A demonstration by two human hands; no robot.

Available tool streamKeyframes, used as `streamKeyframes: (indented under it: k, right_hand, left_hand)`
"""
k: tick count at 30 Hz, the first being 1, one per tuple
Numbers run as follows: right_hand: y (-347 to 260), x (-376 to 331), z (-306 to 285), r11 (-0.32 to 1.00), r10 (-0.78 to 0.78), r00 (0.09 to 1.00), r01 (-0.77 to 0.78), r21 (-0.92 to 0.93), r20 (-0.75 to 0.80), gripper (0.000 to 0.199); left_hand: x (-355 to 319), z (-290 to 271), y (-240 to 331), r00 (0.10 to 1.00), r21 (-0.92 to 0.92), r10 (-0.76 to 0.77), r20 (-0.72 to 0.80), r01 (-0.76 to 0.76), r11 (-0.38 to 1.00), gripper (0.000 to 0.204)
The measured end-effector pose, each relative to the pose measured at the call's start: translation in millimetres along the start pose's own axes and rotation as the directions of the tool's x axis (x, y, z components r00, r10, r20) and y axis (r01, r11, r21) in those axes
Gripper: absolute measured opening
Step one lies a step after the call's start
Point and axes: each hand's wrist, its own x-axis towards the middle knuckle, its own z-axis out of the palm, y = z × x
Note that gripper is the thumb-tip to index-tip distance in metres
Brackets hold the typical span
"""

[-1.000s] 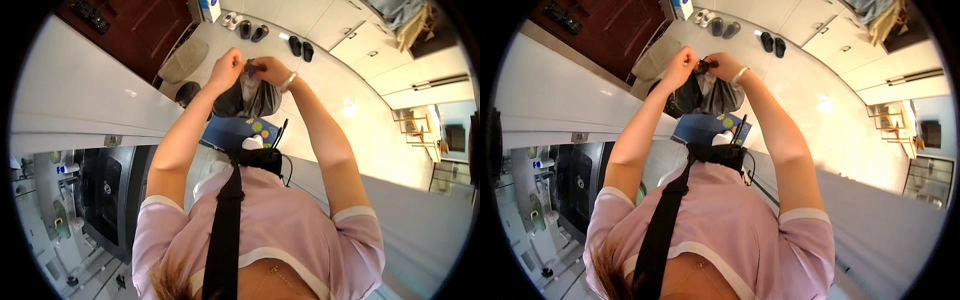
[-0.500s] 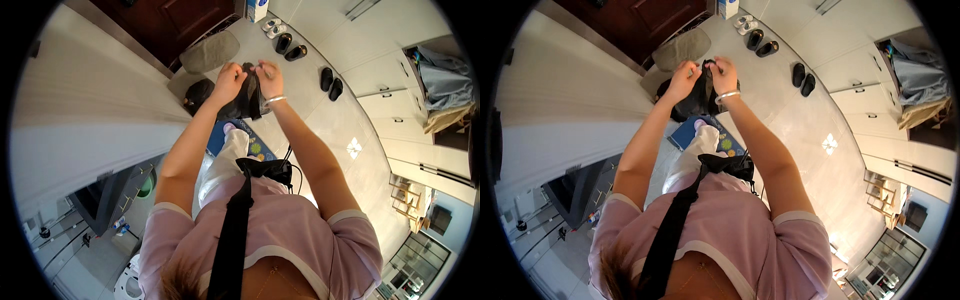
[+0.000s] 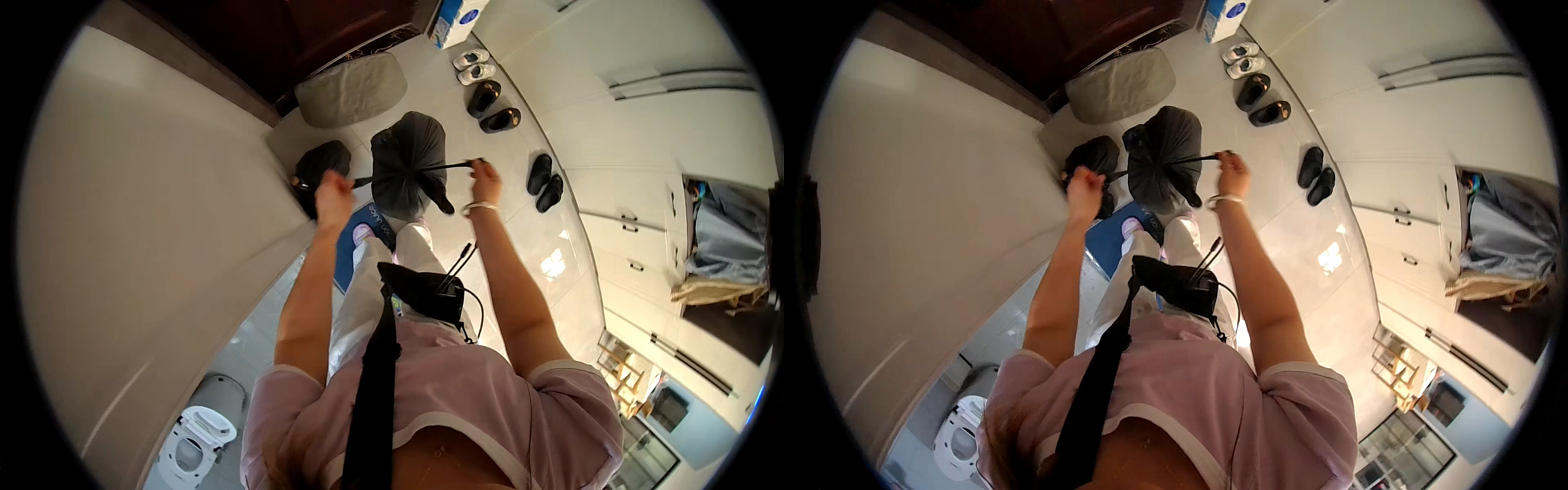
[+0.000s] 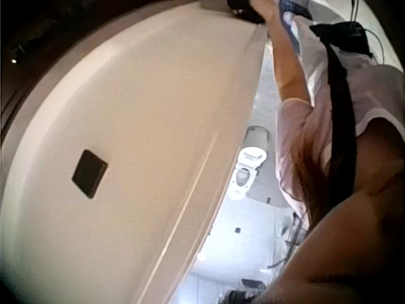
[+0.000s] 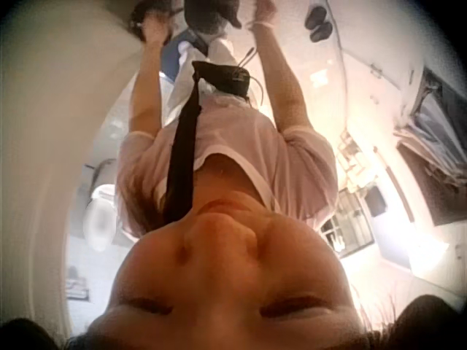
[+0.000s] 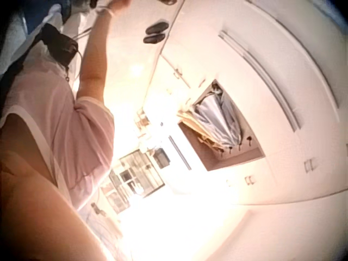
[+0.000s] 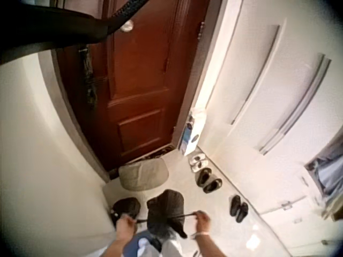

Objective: The person removes a black trash bag from a bin, walks through the apartment, and places it in a bathroom. They then retrieve a new bag from a cabinet, return to the bin, and line it with the new bag.

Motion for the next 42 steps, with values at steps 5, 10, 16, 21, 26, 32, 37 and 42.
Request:
streamKeyframes:
  k: [5, 10, 16, 21, 26, 32, 37, 42]
  right_hand:
    - [48, 108, 26, 0.951, 0.176, 0.984, -0.158, -0.267, 0.042, 0.016]
    - [106, 99, 116, 0.643, -0.134, 0.727, 0.581, -0.5, 0.673, 0.014]
    - [261, 69, 180, 0.633, 0.099, 0.705, 0.499, -0.591, 0.702, 0.017]
    - [348, 15, 226, 0.518, 0.336, 0.623, 0.504, -0.691, 0.707, 0.015]
    - [388, 9, 228, 0.42, 0.464, 0.607, 0.49, -0.764, 0.645, 0.019]
    - [368, 0, 213, 0.542, 0.422, 0.517, 0.514, -0.665, 0.745, 0.038]
    - [267, -25, 188, 0.767, 0.457, -0.083, 0.54, -0.346, 0.885, 0.024]
    - [195, -69, 113, 0.684, 0.641, -0.381, 0.678, -0.271, 0.666, 0.022]
  left_hand:
    - [2, 40, -113, 0.975, 0.146, -0.206, -0.082, 0.217, 0.965, 0.02]
    - [4, 102, -199, 0.931, 0.166, -0.361, -0.049, 0.364, 0.916, 0.021]
    - [12, 162, -310, 0.866, 0.234, -0.494, -0.077, 0.497, 0.835, 0.021]
    - [-19, 169, -390, 0.746, 0.237, -0.646, -0.161, 0.664, 0.709, 0.02]
    - [-38, 180, -407, 0.609, 0.252, -0.781, -0.139, 0.784, 0.567, 0.022]
    - [-65, 176, -393, 0.764, 0.273, -0.589, -0.265, 0.645, 0.714, 0.03]
    - [-77, 154, -319, 0.734, 0.227, -0.645, -0.213, 0.68, 0.698, 0.036]
    - [-39, 122, -187, 0.814, 0.375, -0.581, -0.02, 0.545, 0.75, 0.034]
